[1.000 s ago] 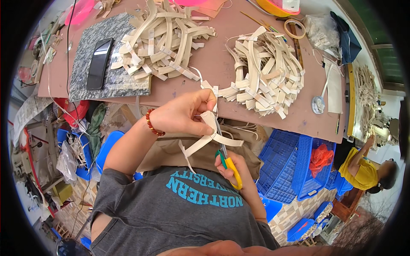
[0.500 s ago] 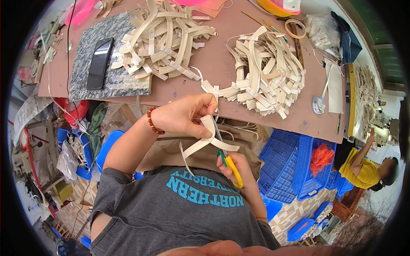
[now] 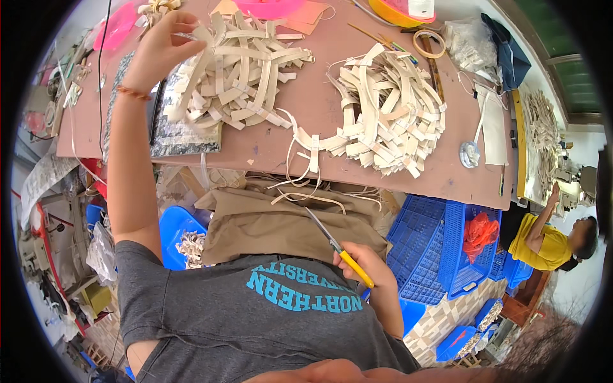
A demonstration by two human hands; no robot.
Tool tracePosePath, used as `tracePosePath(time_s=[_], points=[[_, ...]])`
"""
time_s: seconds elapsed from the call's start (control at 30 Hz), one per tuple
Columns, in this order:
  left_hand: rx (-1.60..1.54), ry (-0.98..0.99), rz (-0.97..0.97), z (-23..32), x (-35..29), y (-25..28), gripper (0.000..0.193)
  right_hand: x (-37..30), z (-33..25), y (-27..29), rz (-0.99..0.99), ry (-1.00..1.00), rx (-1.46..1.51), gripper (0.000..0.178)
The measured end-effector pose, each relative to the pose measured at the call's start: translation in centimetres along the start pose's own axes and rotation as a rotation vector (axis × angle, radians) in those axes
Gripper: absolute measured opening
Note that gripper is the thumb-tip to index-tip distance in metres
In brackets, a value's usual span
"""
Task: The person uses yellow-handled scissors to cut thin, light-colored strips of material into smaller pieces. They hold the material in their left hand and cut with their right hand, dropping the cut pieces onto a pile on the table. The task is repetitive, involving continuous cutting of the same type of material.
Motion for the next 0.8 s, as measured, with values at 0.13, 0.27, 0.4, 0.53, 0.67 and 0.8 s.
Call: tracePosePath(time_s=[0.13,0.27,0.4,0.53,0.67,0.8], points=[[0.107,-0.146,0.134,2.2,-0.2,-6.9,0.032,-0.1,0.0,0.7,0.114,0.069,0.07,0.03],[-0.038,-0.196,-0.234,6.5,-4.6,-18.0,0.012,-0.2,-1.4,0.9,0.138,0.327,-0.139,0.031],[-0.127,-0.145,-0.095,7.9,-4.2,-22.1,0.012,-0.6,-1.8,0.9,0.163,0.329,-0.138,0.031],[-0.233,-0.145,0.019,10.1,-3.6,-22.2,0.01,-0.3,-1.2,0.9,0.187,0.396,-0.161,0.029],[-0.259,-0.236,0.198,11.6,-3.1,-21.3,0.02,0.0,-1.3,0.9,0.165,0.434,-0.147,0.025],[-0.038,-0.385,0.125,11.6,-0.7,-21.2,0.027,-0.2,-1.3,1.0,0.161,0.39,-0.039,0.024]])
Point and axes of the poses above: each hand's wrist, its own x-axis towards the middle knuckle, its own y-axis out of the back of the hand, z = x × y, the point moved 5 cm from there along x, towards the middle knuckle
